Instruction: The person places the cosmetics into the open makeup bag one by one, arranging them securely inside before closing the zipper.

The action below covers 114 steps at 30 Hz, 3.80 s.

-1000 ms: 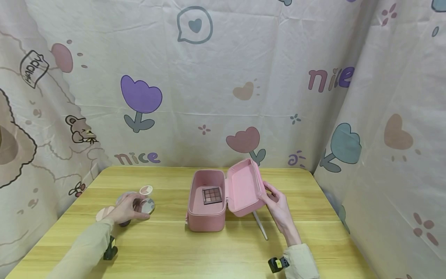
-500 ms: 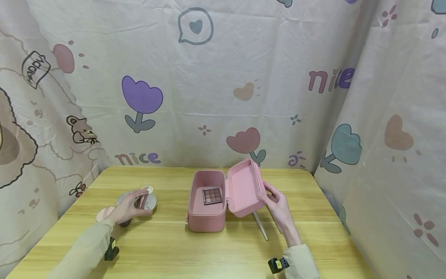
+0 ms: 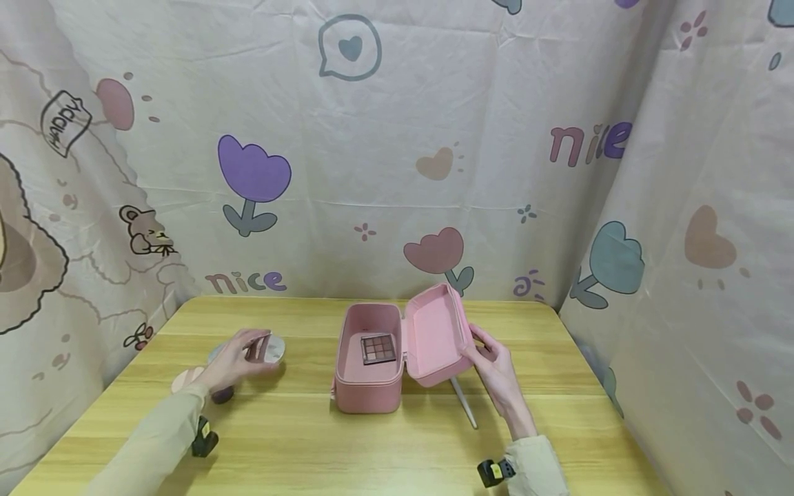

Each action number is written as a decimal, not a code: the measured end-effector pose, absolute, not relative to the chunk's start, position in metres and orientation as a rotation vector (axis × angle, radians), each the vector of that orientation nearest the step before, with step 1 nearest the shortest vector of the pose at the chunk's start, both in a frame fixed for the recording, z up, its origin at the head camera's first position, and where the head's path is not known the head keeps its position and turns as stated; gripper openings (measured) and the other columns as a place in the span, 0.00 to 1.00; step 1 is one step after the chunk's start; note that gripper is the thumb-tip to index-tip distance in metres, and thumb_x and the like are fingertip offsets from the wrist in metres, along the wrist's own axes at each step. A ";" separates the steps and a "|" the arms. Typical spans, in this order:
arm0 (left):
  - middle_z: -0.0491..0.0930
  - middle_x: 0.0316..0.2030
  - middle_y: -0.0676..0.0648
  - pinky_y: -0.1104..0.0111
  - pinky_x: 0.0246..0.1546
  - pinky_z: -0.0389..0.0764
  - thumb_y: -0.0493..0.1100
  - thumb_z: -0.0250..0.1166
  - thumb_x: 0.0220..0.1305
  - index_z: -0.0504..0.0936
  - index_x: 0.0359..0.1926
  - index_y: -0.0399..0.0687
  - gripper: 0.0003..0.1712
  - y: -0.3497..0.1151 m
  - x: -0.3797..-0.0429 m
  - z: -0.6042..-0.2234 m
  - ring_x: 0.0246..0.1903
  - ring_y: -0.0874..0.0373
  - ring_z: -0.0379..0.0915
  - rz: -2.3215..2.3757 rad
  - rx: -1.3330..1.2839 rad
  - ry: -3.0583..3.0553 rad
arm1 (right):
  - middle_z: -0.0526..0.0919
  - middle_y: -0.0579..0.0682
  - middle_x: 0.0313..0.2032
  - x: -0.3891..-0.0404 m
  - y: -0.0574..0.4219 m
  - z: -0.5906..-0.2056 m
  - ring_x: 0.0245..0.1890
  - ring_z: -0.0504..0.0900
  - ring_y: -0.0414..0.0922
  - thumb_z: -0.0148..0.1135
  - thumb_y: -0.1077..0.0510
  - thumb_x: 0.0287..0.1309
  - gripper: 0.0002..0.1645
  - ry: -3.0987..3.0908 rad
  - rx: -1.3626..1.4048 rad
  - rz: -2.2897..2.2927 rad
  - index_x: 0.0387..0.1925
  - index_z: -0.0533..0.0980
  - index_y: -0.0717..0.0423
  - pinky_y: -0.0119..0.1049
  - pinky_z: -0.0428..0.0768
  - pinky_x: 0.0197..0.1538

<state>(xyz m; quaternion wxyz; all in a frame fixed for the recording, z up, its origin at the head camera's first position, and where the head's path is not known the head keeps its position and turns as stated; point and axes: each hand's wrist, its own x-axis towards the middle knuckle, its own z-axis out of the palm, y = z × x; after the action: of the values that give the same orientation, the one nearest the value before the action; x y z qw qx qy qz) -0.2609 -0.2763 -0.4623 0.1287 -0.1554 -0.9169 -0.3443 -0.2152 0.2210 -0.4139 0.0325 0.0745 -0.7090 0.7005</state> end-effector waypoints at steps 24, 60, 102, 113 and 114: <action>0.71 0.61 0.31 0.40 0.61 0.74 0.48 0.81 0.46 0.73 0.66 0.36 0.48 -0.221 -0.268 -0.420 0.58 0.38 0.71 -1.112 -0.505 -2.676 | 0.71 0.44 0.56 -0.216 0.221 -0.415 0.51 0.77 0.30 0.56 0.64 0.69 0.37 -2.158 0.265 2.175 0.73 0.56 0.73 0.22 0.80 0.54; 0.70 0.57 0.33 0.49 0.63 0.76 0.46 0.81 0.46 0.72 0.65 0.30 0.48 -0.122 -0.300 -0.384 0.56 0.43 0.71 -1.086 -0.786 -2.809 | 0.68 0.48 0.57 -0.216 0.222 -0.417 0.52 0.76 0.29 0.55 0.65 0.69 0.37 -2.133 0.292 2.214 0.73 0.54 0.75 0.21 0.79 0.55; 0.73 0.55 0.32 0.51 0.64 0.72 0.40 0.82 0.43 0.76 0.58 0.29 0.42 -0.070 -0.326 -0.401 0.56 0.40 0.72 -0.796 -0.761 -2.949 | 0.70 0.47 0.55 -0.216 0.222 -0.415 0.50 0.77 0.30 0.56 0.66 0.68 0.38 -2.145 0.261 2.210 0.73 0.54 0.75 0.22 0.80 0.54; 0.74 0.55 0.35 0.54 0.64 0.72 0.40 0.82 0.43 0.77 0.58 0.31 0.41 -0.068 -0.325 -0.402 0.57 0.44 0.71 -0.760 -0.748 -2.976 | 0.69 0.49 0.57 -0.215 0.221 -0.413 0.51 0.77 0.30 0.56 0.65 0.68 0.38 -2.155 0.250 2.208 0.73 0.54 0.75 0.22 0.79 0.55; 0.74 0.55 0.35 0.55 0.63 0.73 0.40 0.82 0.43 0.77 0.58 0.31 0.40 -0.068 -0.324 -0.402 0.57 0.44 0.71 -0.761 -0.745 -2.977 | 0.69 0.49 0.57 -0.215 0.221 -0.413 0.51 0.77 0.30 0.56 0.65 0.68 0.38 -2.156 0.248 2.207 0.73 0.55 0.74 0.22 0.79 0.55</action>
<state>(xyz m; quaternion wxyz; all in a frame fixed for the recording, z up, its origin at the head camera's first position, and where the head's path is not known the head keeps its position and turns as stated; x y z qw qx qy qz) -0.3240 -0.0675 -0.4024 -0.0099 -0.2357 -0.9415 -0.2408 -0.2154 0.2213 -0.4132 0.0229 0.0799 -0.6963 0.7129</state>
